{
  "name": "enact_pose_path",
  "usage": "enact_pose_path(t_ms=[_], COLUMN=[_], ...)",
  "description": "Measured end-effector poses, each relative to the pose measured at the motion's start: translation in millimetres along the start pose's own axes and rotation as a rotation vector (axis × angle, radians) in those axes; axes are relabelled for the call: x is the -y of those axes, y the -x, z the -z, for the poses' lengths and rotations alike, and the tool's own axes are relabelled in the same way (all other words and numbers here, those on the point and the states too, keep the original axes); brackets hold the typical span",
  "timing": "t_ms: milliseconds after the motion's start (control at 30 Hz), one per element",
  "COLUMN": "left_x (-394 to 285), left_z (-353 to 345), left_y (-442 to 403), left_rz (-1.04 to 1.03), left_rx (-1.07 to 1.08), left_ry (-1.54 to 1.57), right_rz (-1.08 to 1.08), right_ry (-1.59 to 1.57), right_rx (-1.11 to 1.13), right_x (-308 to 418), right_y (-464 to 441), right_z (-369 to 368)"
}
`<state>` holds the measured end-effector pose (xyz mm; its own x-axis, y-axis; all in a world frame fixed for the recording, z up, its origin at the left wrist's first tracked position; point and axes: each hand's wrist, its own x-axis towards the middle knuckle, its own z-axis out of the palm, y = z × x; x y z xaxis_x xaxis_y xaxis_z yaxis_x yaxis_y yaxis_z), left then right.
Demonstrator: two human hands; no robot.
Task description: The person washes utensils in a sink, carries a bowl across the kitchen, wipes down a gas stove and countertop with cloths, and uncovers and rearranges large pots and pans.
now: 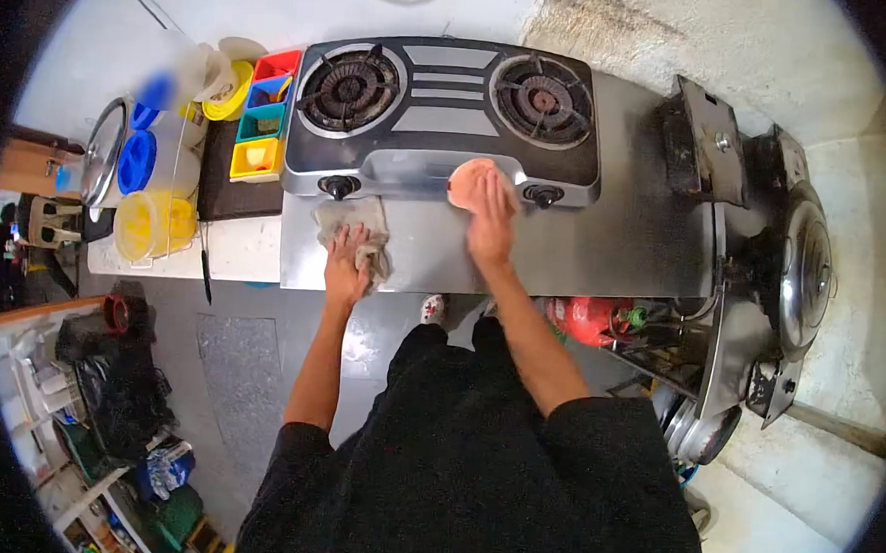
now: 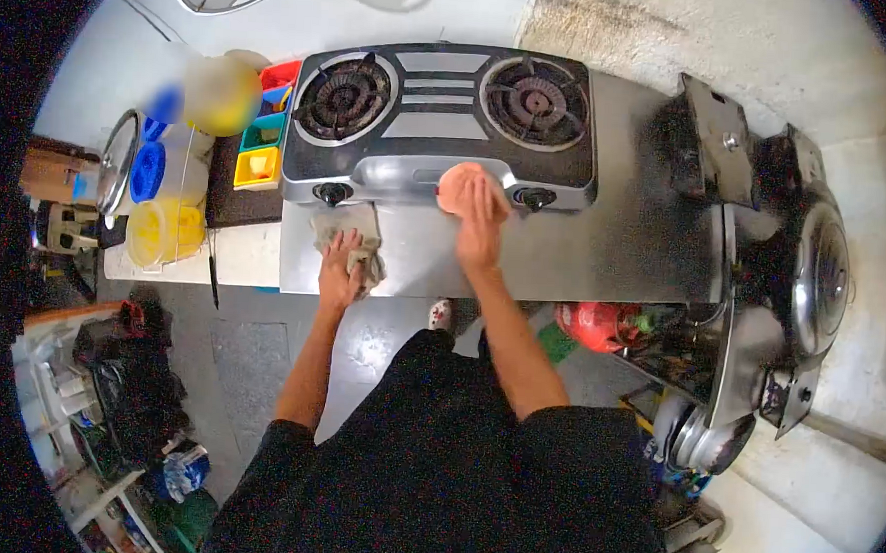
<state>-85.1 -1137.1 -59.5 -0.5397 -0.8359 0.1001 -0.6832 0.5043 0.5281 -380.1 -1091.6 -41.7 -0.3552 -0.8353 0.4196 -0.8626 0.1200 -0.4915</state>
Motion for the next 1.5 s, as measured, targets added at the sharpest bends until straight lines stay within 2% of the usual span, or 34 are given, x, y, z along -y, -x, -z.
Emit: enact_pose_path(t_ms=[67, 100, 233, 333, 367, 400, 467, 500, 533, 600, 667, 733, 767, 867, 900, 933, 1000, 1033, 1067, 1133, 1300, 1367, 1400, 1467, 1500], left_x=[19, 24, 15, 18, 17, 15, 16, 16, 18, 22, 22, 22, 24, 23, 23, 23, 23, 24, 25, 25, 22, 23, 24, 27, 27], left_z=[4, 4, -1, -7, -5, -3, -6, -5, -6, -9, -10, -10, -10, -10, -10, -10, -10, -9, -9, -10, -10, -10, -10, -12, -12], left_y=[-22, -27, -41, -48, -48, -48, -51, -50, -49, -47, -49, -50, -50, -47, -47, -48, -48, -47, -46, -48, -50, -47, -50, -45, -46], left_rz=[-0.012, 0.026, 0.009, 0.011, 0.027, 0.041, 0.058, 0.068, 0.072, 0.057, 0.065, 0.064, 0.039, 0.035, 0.038, 0.041, 0.016, -0.002, 0.011, 0.021, 0.05, 0.042, 0.032, 0.023, -0.008], left_rx=[-0.021, -0.055, -0.158, -0.144, -0.128, -0.115, -0.09, -0.086, -0.08, -0.057, -0.08, -0.081, -0.099, -0.092, -0.093, -0.093, -0.107, -0.127, -0.128, -0.113, -0.102, -0.109, -0.114, -0.128, -0.155], left_ry=[0.027, -0.03, -0.151, -0.195, -0.196, -0.196, -0.205, -0.205, -0.206, -0.208, -0.198, -0.2, -0.203, -0.201, -0.215, -0.228, -0.216, -0.207, -0.211, -0.21, -0.217, -0.215, -0.212, -0.202, -0.185], right_rz=[-0.057, -0.224, -0.245, -0.268, -0.393, -0.416, -0.522, -0.37, -0.393, -0.455, -0.5, -0.455, -0.591, -0.545, -0.38, -0.386, -0.361, -0.34, -0.333, -0.487, -0.41, -0.244, -0.244, -0.387, -0.5], right_ry=[0.159, 0.177, 0.35, 0.183, 0.082, 0.079, 0.022, -0.001, -0.002, -0.062, -0.013, 0.054, -0.048, -0.156, -0.054, -0.052, 0.2, 0.204, 0.198, 0.146, -0.109, -0.048, -0.044, 0.043, -0.224], right_rx=[0.023, 0.039, -0.032, -0.01, 0.016, 0.035, -0.107, -0.156, -0.148, 0.131, 0.17, -0.015, 0.009, 0.141, 0.048, 0.048, 0.142, 0.044, 0.055, -0.106, -0.177, 0.033, 0.023, 0.285, 0.179], right_x=[-23, 0, 11, 7, -1, 4, 14, 20, 24, 38, 15, -3, 13, 59, 66, 66, 59, 46, 32, 13, 69, 90, 83, 59, 51], right_y=[-8, -24, -18, -8, -12, -11, -10, -2, 3, 2, -2, -1, -7, 3, 5, 3, -10, -17, -20, -30, -26, -17, -16, -14, -20], right_z=[6, 32, 8, 5, 10, 5, -16, -36, -38, -27, -7, -2, -6, -42, -49, -42, -11, 0, 2, -1, -59, -64, -57, -27, -3])
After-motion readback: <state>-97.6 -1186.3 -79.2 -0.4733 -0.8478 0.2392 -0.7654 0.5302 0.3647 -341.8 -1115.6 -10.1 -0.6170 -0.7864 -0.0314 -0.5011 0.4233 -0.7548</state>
